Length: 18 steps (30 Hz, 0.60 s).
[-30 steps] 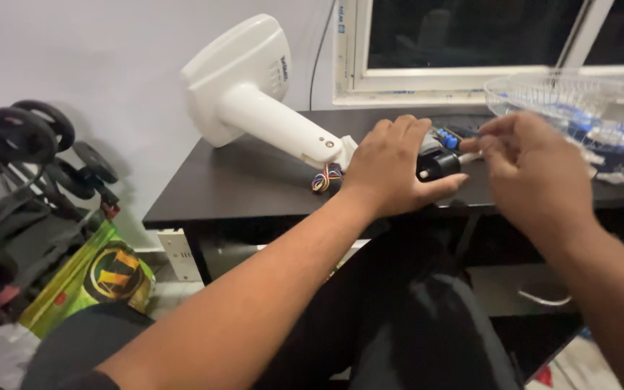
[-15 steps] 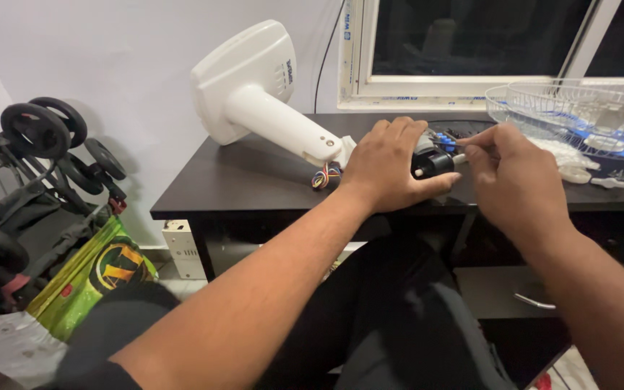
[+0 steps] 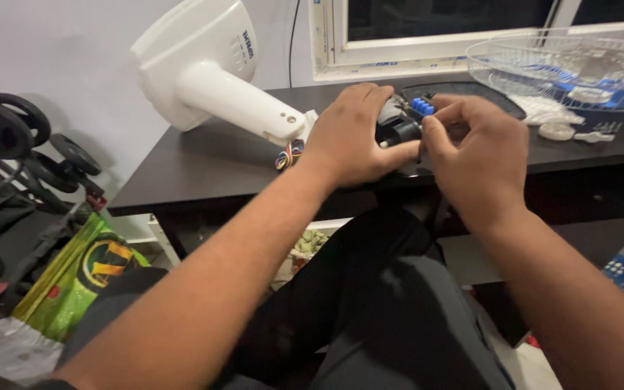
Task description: The person works on the motor assembly of a white standing fan placed on a dark desk. They use a blue-handled screwdriver to remove and insert screws into the motor housing, occasionally rotating the fan head to access different sides. The task involves disassembly and reassembly of the motor components.
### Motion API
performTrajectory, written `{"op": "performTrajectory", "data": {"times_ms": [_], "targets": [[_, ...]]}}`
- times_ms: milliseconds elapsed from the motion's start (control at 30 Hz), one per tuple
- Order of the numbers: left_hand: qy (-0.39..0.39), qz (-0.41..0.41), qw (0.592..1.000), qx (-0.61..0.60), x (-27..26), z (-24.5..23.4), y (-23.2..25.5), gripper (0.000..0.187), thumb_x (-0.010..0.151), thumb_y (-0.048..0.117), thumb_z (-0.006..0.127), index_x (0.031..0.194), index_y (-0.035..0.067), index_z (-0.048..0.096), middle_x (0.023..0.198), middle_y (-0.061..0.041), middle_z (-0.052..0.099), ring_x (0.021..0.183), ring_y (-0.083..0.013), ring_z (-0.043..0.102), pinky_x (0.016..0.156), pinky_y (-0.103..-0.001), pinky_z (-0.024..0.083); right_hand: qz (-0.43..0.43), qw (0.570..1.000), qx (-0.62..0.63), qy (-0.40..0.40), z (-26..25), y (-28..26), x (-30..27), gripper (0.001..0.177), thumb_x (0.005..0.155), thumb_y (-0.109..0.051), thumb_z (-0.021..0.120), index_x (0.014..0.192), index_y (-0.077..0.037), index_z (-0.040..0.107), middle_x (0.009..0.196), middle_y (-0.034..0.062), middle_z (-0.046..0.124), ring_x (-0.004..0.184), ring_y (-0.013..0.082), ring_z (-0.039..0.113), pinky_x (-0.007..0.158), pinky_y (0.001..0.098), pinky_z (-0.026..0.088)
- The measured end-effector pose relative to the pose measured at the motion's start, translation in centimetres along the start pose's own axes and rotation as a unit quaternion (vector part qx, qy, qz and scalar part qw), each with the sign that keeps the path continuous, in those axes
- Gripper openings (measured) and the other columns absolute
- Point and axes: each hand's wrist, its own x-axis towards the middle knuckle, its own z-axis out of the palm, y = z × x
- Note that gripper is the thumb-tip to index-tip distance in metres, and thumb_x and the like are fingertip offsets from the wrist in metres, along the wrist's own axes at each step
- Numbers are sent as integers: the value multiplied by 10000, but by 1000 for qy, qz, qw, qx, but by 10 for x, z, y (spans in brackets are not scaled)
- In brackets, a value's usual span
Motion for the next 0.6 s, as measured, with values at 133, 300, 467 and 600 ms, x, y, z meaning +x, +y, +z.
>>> {"op": "performTrajectory", "data": {"times_ms": [133,300,467,600], "targets": [[-104,-63,988,-93,20,-10,-19,568,874,483,699,1152,-12,724,1084,-208,707,1020,-332,666,872,-438,518,-81,995,-38,51,0,2,3,128,866,-84,787,857,39,752,1287,232,619,838,248,737,736,329,599],[-142,-145,970,-133,73,7,-46,346,793,329,641,827,28,807,642,-91,727,578,-215,735,605,-376,595,-10,1000,-5,13,0,5,6,121,890,-123,750,854,-9,769,1264,142,685,869,195,731,764,308,589],[-200,-221,933,-200,83,42,-67,398,812,413,732,904,36,819,777,-113,778,672,-176,724,648,-338,567,-28,999,3,30,2,6,6,113,837,-95,734,770,-7,755,1197,151,705,1009,207,719,824,326,578],[-207,-283,884,-308,72,49,-75,429,827,433,735,919,28,840,807,-103,804,683,-164,737,635,-308,586,22,997,62,32,4,6,5,111,814,-125,713,773,-28,747,1230,120,704,1001,203,720,834,325,574]]}}
